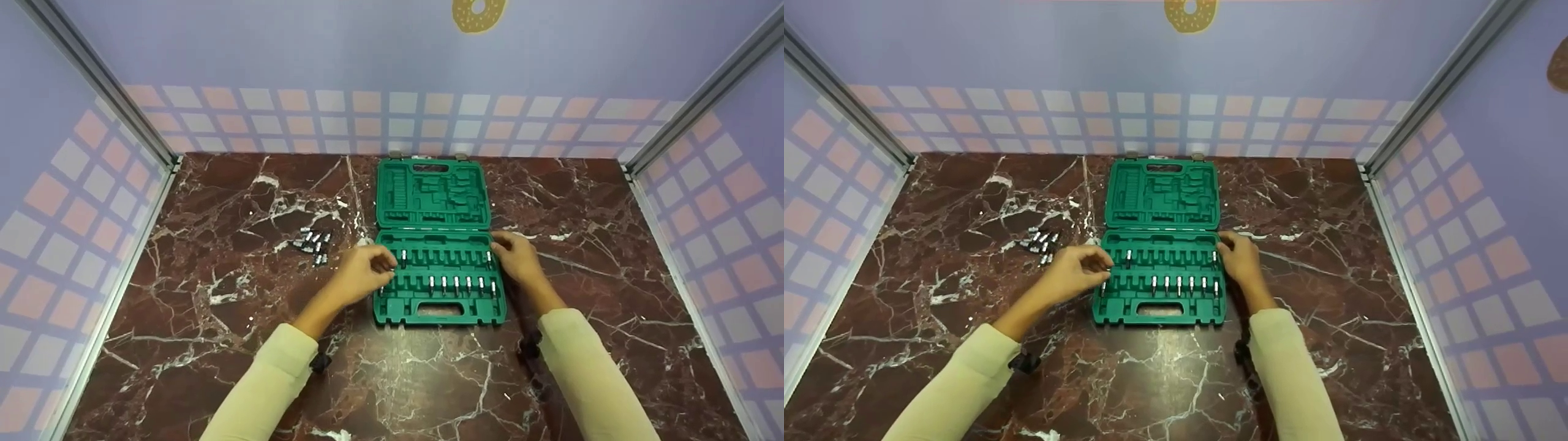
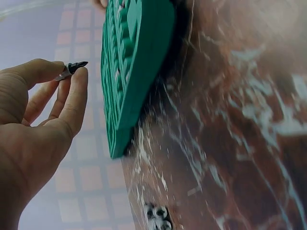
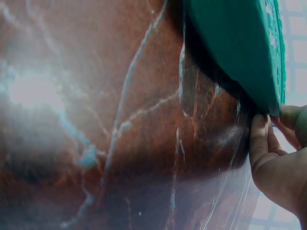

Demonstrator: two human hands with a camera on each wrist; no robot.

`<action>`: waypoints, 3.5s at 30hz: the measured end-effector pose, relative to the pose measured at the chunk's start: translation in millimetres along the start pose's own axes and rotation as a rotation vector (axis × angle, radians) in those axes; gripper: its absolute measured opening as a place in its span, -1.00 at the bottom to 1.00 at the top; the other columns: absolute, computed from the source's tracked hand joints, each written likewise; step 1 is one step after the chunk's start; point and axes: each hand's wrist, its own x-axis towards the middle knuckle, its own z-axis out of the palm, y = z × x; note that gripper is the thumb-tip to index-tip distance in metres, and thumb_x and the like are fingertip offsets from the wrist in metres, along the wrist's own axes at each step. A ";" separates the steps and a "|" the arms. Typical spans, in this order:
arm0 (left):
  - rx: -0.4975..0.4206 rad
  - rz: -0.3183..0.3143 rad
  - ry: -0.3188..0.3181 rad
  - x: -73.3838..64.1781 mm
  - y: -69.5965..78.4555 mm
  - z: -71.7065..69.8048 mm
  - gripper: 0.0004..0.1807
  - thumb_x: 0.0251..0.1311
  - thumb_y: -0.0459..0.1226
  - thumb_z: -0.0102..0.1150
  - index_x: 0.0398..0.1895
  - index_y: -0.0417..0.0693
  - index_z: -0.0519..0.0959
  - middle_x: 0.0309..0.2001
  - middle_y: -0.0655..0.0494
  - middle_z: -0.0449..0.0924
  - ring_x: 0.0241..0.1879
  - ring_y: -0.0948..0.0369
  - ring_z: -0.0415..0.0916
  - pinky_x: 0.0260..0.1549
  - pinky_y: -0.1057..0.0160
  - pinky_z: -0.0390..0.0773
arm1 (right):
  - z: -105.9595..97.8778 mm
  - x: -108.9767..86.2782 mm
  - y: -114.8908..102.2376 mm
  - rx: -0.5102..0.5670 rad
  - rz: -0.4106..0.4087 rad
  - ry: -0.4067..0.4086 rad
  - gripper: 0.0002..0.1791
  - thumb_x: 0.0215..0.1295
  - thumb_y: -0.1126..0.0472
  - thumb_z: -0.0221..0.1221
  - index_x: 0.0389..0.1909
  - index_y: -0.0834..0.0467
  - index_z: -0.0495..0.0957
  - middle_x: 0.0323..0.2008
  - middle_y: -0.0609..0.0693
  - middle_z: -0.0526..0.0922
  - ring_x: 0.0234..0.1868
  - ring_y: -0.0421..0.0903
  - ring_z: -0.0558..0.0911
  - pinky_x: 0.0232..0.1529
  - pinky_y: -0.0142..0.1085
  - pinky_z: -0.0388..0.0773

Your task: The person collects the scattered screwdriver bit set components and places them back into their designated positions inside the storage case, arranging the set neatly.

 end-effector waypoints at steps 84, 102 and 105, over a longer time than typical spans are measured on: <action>0.275 -0.011 -0.027 33.6 -2.5 47.9 -0.80 0.12 -0.34 0.53 -0.23 -0.24 0.72 -0.24 -0.06 0.62 -0.18 0.04 0.56 -0.13 0.09 0.64 | 0.9 -2.0 -3.6 0.000 0.014 0.011 -0.61 0.56 0.26 0.10 0.29 0.31 0.54 0.22 0.34 0.60 0.27 0.25 0.56 0.31 0.13 0.47; 0.258 0.012 0.035 9.9 -16.7 -9.9 -0.72 0.07 -0.36 0.53 -0.13 -0.18 0.72 -0.16 0.00 0.64 -0.12 0.00 0.59 -0.04 0.02 0.61 | 0.6 0.7 -2.5 0.017 0.007 0.004 -0.61 0.55 0.25 0.11 0.29 0.31 0.55 0.23 0.34 0.59 0.29 0.26 0.54 0.33 0.13 0.46; 0.256 0.031 0.068 7.0 -22.9 -17.6 -0.72 0.06 -0.38 0.54 -0.15 -0.19 0.72 -0.13 -0.03 0.66 -0.11 -0.01 0.61 -0.03 0.02 0.64 | 0.2 -0.3 -1.3 0.006 0.005 0.004 -0.61 0.55 0.26 0.11 0.29 0.32 0.54 0.23 0.35 0.60 0.28 0.27 0.55 0.31 0.13 0.47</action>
